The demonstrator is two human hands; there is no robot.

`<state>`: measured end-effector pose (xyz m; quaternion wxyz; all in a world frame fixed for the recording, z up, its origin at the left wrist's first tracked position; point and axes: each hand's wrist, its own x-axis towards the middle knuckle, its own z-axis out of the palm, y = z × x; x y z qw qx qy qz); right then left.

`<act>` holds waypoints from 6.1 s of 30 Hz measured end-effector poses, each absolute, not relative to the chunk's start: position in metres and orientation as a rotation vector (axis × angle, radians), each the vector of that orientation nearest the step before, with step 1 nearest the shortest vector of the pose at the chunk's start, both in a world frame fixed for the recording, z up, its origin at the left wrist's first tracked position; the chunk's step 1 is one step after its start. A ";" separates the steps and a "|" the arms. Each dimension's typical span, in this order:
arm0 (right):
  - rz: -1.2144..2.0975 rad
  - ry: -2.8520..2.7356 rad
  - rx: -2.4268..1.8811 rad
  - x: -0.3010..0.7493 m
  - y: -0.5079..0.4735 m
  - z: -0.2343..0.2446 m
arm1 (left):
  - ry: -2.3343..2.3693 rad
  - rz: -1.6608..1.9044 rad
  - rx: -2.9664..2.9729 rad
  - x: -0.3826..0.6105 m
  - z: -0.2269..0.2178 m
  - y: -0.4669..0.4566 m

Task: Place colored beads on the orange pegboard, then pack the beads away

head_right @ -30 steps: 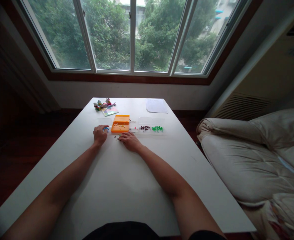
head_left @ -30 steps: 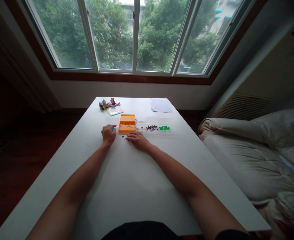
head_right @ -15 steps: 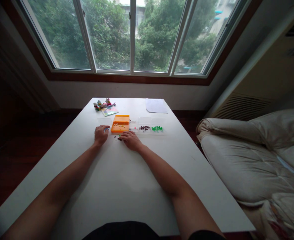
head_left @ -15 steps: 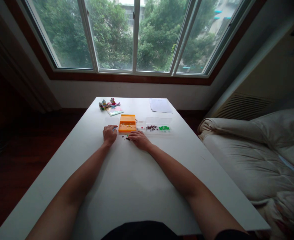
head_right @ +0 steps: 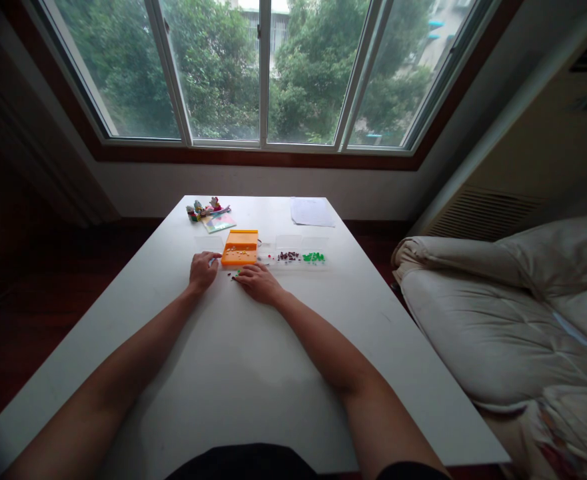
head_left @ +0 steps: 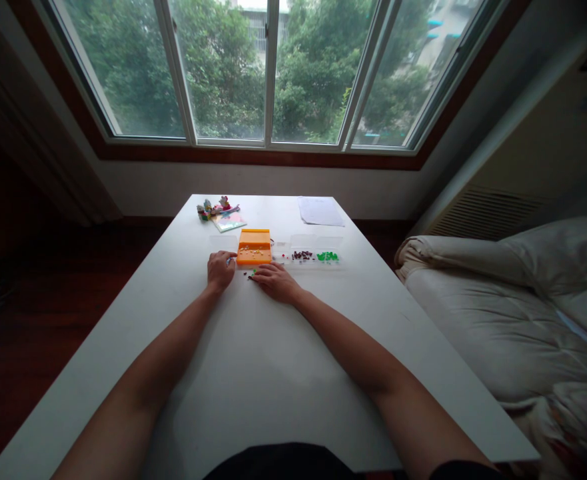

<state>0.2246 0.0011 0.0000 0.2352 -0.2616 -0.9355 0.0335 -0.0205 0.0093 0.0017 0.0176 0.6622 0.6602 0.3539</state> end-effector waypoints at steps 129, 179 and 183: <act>0.085 -2.452 -0.808 0.210 -0.016 0.006 | 1.981 1.124 2.161 -0.022 -0.002 0.011; 0.079 -2.331 -1.414 0.258 0.014 0.008 | 1.087 0.762 2.480 0.021 0.001 -0.014; 0.077 -2.315 -1.408 0.257 0.015 0.005 | 1.041 0.732 2.497 0.022 0.003 -0.016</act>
